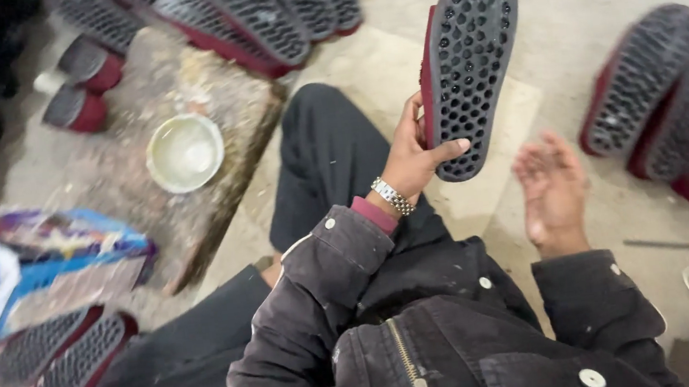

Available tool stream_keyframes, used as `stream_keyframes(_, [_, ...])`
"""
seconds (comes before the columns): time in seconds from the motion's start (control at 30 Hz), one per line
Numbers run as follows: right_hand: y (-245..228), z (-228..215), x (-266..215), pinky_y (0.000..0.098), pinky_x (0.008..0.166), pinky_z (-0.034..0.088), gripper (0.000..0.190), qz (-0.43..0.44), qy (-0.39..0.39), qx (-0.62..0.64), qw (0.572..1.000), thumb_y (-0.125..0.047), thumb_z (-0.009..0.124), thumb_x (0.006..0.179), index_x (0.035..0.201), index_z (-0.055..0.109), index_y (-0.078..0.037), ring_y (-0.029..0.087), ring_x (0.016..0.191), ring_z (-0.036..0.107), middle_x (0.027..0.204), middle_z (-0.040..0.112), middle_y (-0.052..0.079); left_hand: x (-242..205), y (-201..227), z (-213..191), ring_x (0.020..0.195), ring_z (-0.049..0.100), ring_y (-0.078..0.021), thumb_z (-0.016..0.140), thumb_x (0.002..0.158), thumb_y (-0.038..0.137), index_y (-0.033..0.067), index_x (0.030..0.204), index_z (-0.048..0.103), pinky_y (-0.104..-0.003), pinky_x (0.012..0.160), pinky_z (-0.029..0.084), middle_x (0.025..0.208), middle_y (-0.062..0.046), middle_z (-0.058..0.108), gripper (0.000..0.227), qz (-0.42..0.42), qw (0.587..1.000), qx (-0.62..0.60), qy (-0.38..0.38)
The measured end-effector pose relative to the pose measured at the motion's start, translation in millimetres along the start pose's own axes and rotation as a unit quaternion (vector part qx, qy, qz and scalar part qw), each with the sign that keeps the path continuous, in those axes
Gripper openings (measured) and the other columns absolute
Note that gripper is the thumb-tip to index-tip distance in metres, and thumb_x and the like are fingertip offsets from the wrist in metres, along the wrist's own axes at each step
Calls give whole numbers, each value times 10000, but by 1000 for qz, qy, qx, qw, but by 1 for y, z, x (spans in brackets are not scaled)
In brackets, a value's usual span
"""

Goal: The person applies a liquid from a bowl to the soles of multiple shoes by hand, then places the shoes back in rows on the floor.

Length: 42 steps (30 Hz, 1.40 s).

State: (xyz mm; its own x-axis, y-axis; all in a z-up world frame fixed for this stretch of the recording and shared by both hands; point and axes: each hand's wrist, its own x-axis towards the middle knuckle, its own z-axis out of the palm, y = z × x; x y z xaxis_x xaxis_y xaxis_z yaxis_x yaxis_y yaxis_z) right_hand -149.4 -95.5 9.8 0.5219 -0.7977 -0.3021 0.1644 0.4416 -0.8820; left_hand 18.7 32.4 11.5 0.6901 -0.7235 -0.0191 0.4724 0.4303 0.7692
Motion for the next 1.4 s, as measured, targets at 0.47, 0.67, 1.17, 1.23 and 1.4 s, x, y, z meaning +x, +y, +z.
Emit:
stream_keyframes(0.47, [60,178,-54,252,887,590,543,55,-365,-139,919,12,813,810,1330,659,-18,96,1006,684,1123,740,63,-98,103,-84,1233,635,-254,838,781,-58,102,1501,403,-374,1001,599,1325,-94,644,856,196,952,-5,234])
stream_keyframes(0.67, [67,186,-63,296,890,581,562,84,-397,-145,902,34,818,795,1333,657,19,140,977,704,1089,737,103,-121,102,-99,1201,661,-231,812,763,-129,114,1443,442,-330,946,615,1301,-87,673,811,238,938,-34,249])
stream_keyframes(1.17, [52,147,-37,407,868,644,585,110,-319,-80,938,43,765,845,1403,607,-26,207,998,717,1137,709,107,-63,59,-78,1220,637,-196,843,748,-73,147,1471,426,-328,1015,577,1327,-31,644,863,174,959,-22,223])
stream_keyframes(1.23, [37,142,-32,449,870,652,591,106,-296,-53,948,44,763,842,1406,605,-32,224,1021,715,1160,703,117,-37,44,-68,1229,628,-206,824,769,-79,148,1479,413,-339,1030,571,1332,-42,631,851,155,967,-19,200])
stream_keyframes(1.4, [56,70,16,451,949,641,345,74,-168,24,983,-24,639,1001,1343,636,-68,222,982,753,1110,717,60,27,5,-11,1186,643,-271,817,778,-55,133,1512,357,-373,988,586,1313,-112,627,886,61,991,-15,118])
